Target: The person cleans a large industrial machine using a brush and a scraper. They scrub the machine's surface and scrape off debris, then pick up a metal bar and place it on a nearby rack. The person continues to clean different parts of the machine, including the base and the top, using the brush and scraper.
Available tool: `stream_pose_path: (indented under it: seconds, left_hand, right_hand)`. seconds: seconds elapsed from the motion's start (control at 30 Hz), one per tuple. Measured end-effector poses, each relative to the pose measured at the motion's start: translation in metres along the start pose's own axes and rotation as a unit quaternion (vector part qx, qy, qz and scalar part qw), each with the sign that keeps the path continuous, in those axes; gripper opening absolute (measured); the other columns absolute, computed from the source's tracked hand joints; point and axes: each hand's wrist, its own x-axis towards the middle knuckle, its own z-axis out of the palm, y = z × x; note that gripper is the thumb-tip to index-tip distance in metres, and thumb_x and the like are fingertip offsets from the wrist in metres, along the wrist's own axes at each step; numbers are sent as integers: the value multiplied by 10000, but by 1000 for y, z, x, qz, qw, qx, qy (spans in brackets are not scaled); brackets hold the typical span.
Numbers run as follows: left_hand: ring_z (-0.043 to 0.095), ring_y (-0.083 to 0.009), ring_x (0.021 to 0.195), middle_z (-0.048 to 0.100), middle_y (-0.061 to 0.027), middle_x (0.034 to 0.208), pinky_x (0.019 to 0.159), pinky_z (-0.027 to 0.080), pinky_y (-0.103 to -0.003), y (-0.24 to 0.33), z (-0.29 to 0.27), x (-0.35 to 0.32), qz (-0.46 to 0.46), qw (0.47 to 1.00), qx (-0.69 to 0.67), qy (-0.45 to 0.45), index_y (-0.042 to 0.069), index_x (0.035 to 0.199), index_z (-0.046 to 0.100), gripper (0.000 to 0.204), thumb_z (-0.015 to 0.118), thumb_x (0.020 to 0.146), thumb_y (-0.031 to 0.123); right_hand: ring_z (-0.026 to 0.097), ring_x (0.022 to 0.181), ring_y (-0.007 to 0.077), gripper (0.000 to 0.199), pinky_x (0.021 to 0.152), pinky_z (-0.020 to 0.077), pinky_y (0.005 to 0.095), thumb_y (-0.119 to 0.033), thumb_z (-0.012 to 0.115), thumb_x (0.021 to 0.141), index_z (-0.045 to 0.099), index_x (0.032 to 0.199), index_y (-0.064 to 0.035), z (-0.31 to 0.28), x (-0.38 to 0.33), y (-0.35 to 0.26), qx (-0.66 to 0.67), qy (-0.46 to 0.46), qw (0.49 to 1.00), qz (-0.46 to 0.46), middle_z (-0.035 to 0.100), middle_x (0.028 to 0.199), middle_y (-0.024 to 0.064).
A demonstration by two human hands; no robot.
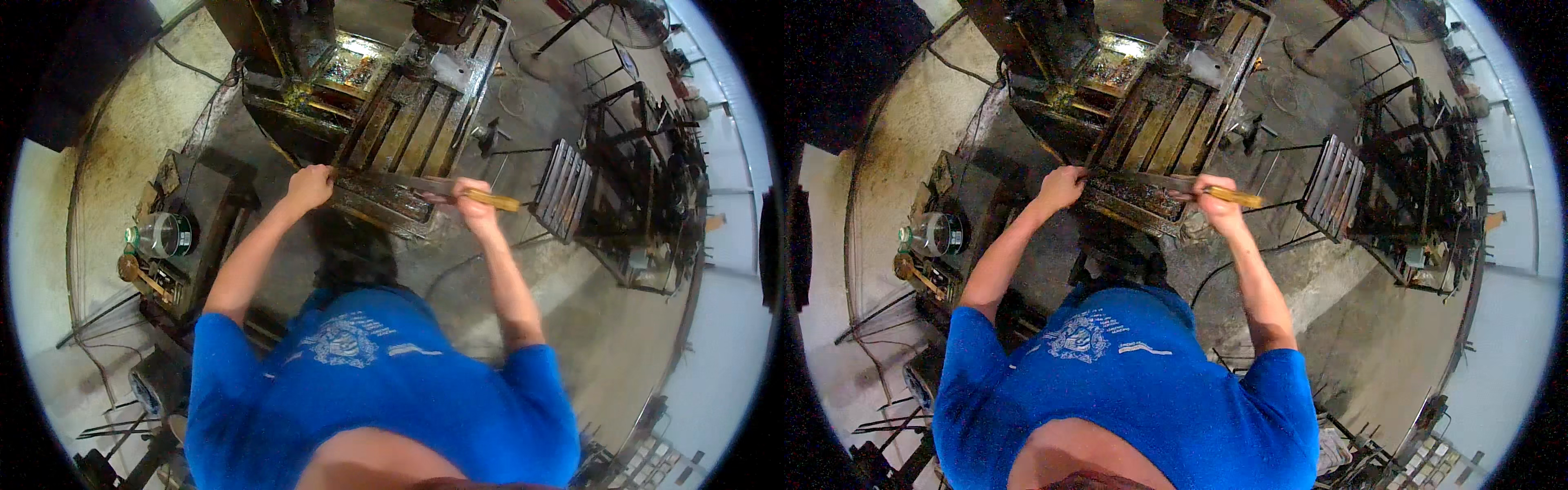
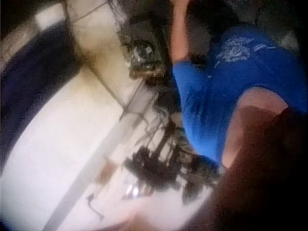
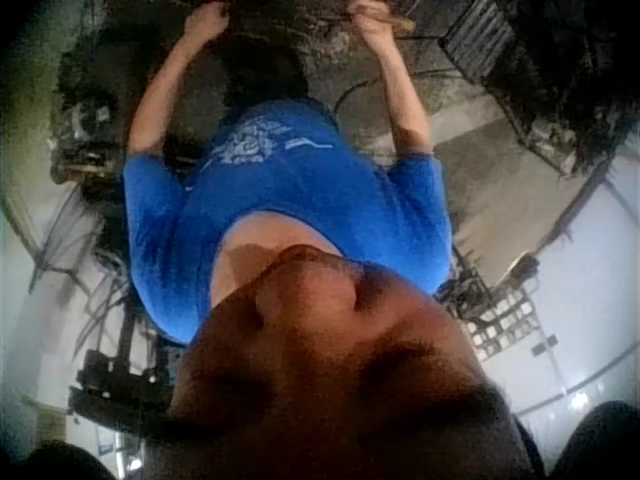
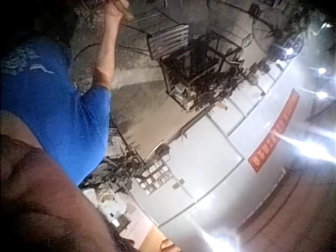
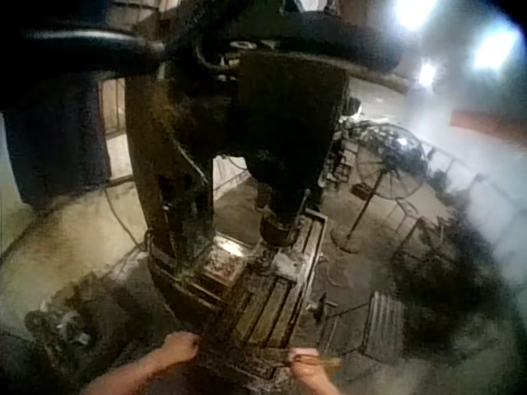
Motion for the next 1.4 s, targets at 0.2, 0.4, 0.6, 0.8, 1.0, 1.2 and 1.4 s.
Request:
stream_pose_path:
  seconds: [0.2, 0.4, 0.6, 0.8, 1.0, 1.2, 1.4]
  left_hand:
    - [590, -326, 701, 606, -158, 740, 640, 471, -434, 5, 7, 3, -24, 999, 28, -33, 24, 802, 601, 204, 490, 773, 192]
    - [590, -354, 728, 603, -198, 759, 647, 470, -437, 28, 0, 14, -57, 993, 47, -86, -11, 702, 598, 179, 515, 727, 146]
    - [602, -335, 725, 606, -199, 756, 642, 478, -413, 24, 0, 21, -89, 990, 46, -104, -19, 745, 589, 151, 512, 710, 105]
    - [610, -305, 624, 604, -193, 694, 628, 485, -393, 37, -9, 24, -128, 981, 5, -145, -34, 753, 579, 156, 505, 718, 99]
    - [603, -288, 531, 600, -180, 626, 614, 490, -382, 24, 6, 28, -115, 983, -6, -140, -46, 698, 585, 204, 468, 747, 114]
    - [598, -261, 496, 588, -166, 567, 597, 491, -364, 29, -1, 21, -92, 986, -29, -135, -46, 650, 582, 230, 460, 751, 120]
    - [595, -240, 482, 583, -147, 546, 575, 490, -350, 15, 7, 27, -104, 984, -61, -134, -37, 658, 584, 223, 470, 750, 131]
  right_hand:
    - [588, 804, 336, 124, 750, 498, 466, -10, 466, 747, 405, 640, 6, -49, -73, 15, 212, 97, 966, 111, 542, 785, 135]
    - [568, 802, 416, 167, 753, 472, 553, -86, 569, 747, 425, 680, -36, -31, -86, 91, 243, 167, 950, 106, 462, 700, 62]
    - [579, 805, 388, 101, 754, 484, 505, -39, 518, 743, 434, 686, -42, 12, -64, 67, 345, 177, 914, 121, 483, 700, 68]
    - [593, 816, 330, 110, 762, 485, 444, -64, 520, 759, 453, 673, -48, 41, -44, 93, 327, 197, 919, 92, 481, 662, 36]
    - [342, 603, 61, 50, 548, 250, 198, -25, 456, 583, 445, 614, -62, 58, -36, 72, 280, 229, 928, 96, 412, 634, -50]
    - [446, 625, 93, 50, 565, 344, 226, -12, 454, 615, 443, 619, -60, 56, -44, 91, 181, 230, 949, 115, 420, 644, -27]
    - [569, 877, 386, 127, 776, 480, 476, 47, 398, 699, 431, 754, -62, 68, -37, 73, 495, 202, 834, 137, 522, 766, 105]
